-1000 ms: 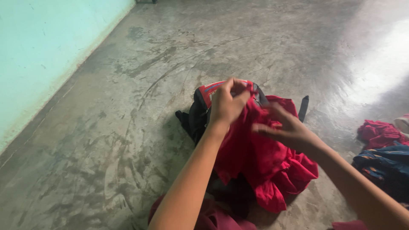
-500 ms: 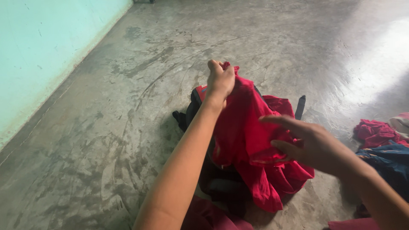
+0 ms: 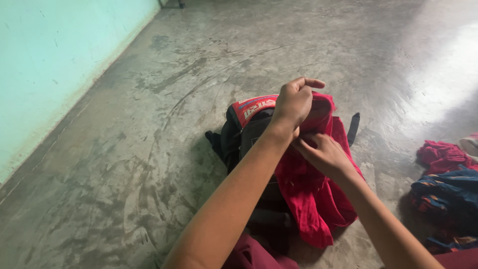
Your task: The person folds a black garment and places it into a backpack. They then fold a red garment and place it into the same backpack.
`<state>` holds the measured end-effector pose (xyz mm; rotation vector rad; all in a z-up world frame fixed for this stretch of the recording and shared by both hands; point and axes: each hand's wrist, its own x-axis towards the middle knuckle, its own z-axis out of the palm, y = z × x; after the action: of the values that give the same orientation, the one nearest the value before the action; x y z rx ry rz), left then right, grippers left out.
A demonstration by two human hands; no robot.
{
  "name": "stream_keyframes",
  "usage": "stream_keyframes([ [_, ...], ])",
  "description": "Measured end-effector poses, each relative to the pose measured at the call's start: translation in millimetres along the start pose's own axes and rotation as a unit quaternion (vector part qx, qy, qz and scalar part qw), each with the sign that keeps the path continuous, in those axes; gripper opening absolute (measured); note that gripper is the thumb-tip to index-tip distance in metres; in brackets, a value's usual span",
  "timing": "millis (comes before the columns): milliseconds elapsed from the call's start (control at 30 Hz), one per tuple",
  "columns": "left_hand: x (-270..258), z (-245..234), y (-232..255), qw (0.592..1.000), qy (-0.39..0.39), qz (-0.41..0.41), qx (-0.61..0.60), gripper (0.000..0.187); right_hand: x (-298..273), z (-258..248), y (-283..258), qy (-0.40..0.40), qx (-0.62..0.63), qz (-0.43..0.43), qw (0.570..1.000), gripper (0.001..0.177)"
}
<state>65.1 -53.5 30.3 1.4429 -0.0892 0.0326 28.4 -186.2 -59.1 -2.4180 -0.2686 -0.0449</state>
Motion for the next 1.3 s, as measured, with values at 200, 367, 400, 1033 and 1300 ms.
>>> stream_keyframes([
  [200,-0.3,21.7,-9.1,0.994,0.006,-0.038,-0.100,0.035,30.0,16.6,33.3,0.104,-0.022,0.030,0.994,0.059],
  [367,13.9,-11.1,-20.7,0.997,0.071,0.039,-0.001,0.045,22.9,-19.5,25.7,-0.046,-0.015,0.132,0.990,0.045],
  [400,19.2,-23.7,-21.8,0.984,0.108,0.112,0.089,0.045,18.5,-31.3,25.0,-0.020,-0.034,0.107,0.993,0.039],
  [1033,-18.0,-107.9,0.6,0.992,-0.060,0.105,0.033,0.013,-0.5,-172.8,-0.8,0.057,0.233,-0.164,0.957,0.033],
  [1300,-23.7,-50.0,7.5,0.937,-0.102,0.260,0.212,0.017,16.7,-153.7,1.0,-0.114,0.496,-0.196,0.838,0.024],
])
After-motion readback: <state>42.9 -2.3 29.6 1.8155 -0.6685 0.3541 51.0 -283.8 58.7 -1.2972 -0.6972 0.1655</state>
